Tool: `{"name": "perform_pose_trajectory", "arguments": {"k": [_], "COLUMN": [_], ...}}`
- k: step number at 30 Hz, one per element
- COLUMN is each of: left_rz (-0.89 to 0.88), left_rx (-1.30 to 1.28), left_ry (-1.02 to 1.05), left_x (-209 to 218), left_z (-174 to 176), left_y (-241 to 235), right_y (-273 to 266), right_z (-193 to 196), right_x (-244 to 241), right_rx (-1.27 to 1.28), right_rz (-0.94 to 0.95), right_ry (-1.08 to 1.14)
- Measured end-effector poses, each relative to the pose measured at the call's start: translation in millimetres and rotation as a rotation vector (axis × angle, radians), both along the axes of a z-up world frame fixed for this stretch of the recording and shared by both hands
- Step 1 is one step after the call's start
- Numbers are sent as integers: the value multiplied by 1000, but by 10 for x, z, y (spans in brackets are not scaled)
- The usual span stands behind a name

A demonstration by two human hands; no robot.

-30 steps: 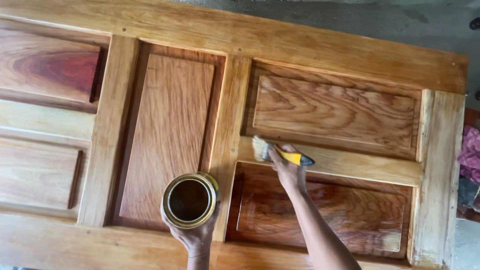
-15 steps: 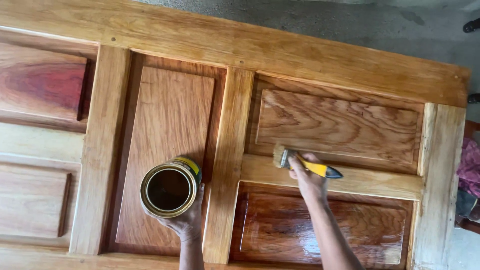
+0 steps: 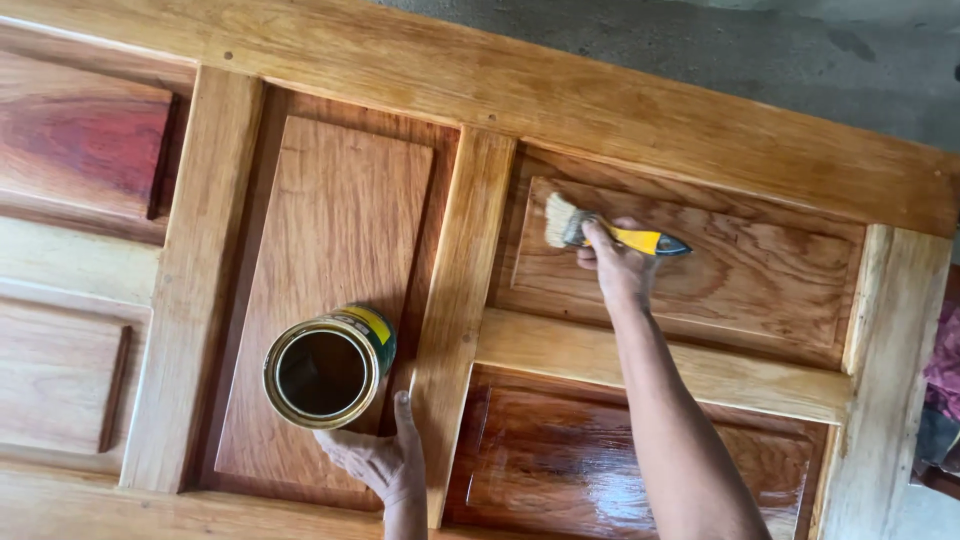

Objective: The person applies a dark wood finish to a wooden door using a brush. They hold a can of finish in one hand and use the brush in the other to coat the door's panels and frame, working systematically across the surface.

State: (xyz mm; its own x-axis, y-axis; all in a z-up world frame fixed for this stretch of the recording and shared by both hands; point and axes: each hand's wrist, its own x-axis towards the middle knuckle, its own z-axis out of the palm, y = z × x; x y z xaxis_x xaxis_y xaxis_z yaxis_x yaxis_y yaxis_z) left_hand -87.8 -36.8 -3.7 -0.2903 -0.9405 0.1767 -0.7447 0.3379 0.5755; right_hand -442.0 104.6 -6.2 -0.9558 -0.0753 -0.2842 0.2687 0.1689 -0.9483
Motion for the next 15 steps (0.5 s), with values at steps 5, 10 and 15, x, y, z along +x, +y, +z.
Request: {"name": "perform_pose_trajectory", "arguments": {"k": [5,10,15], "left_rz": [8,56,81], "left_rx": [-22,42,51], "left_ry": [-141,-214,-274], "left_x": [-23,-24,-23], "left_z": [-49,-55,-109], "left_y": [14,14,5], "right_y": [-128,-532,-418], "right_z": [152,10,-35], "right_x": [83,133,-36], "right_rx": [251,487,28], "right_rz": [26,161,86], "right_ry": [352,705,76]}}
